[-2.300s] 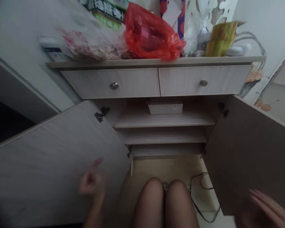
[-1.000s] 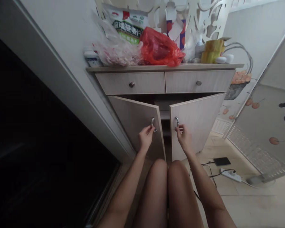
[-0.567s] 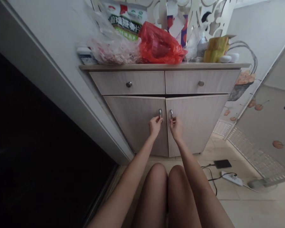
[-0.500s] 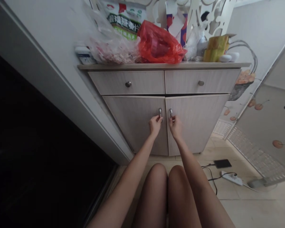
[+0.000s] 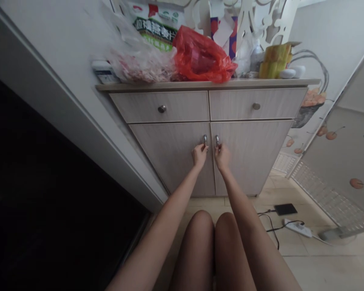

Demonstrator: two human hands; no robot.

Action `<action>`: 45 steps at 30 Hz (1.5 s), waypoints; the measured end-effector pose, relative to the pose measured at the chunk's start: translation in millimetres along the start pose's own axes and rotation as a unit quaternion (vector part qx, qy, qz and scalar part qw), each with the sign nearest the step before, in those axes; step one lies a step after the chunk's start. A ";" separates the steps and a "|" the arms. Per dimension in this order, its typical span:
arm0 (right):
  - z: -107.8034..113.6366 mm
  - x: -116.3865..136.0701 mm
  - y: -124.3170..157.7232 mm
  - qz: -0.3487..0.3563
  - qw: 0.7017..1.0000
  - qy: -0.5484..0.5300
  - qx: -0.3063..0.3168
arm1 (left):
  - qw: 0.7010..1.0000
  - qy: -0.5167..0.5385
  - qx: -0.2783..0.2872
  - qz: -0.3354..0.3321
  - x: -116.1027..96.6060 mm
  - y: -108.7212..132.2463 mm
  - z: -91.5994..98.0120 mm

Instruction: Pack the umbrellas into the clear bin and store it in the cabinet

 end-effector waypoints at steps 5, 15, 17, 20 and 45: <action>-1.1 2.6 -0.9 0.000 1.000 0.001 -0.015 | 0.999 -0.031 0.006 -0.009 -6.2 2.8 1.7; 45.6 11.1 3.1 -0.020 0.985 -0.153 0.070 | 0.973 0.138 0.143 0.118 -4.5 8.0 37.2; 59.2 18.5 15.8 -0.038 0.938 -0.303 0.164 | 0.902 0.360 0.194 0.142 -10.7 21.2 43.4; 73.2 39.6 42.5 -0.044 0.805 -0.515 0.293 | 0.747 0.624 0.190 0.129 -27.3 40.6 56.9; 46.2 36.6 15.1 0.070 0.980 0.180 -0.042 | 0.994 -0.095 -0.034 0.040 -28.2 11.3 37.7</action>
Point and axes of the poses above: each hand's wrist, its own y-axis away from the middle knuckle, its own z-axis out of the back of the hand, x = y × z, the point moved 9 cm from there along -y, towards the middle knuckle, and after that the axes turned 3 degrees about -z, right-handed, at the moved point
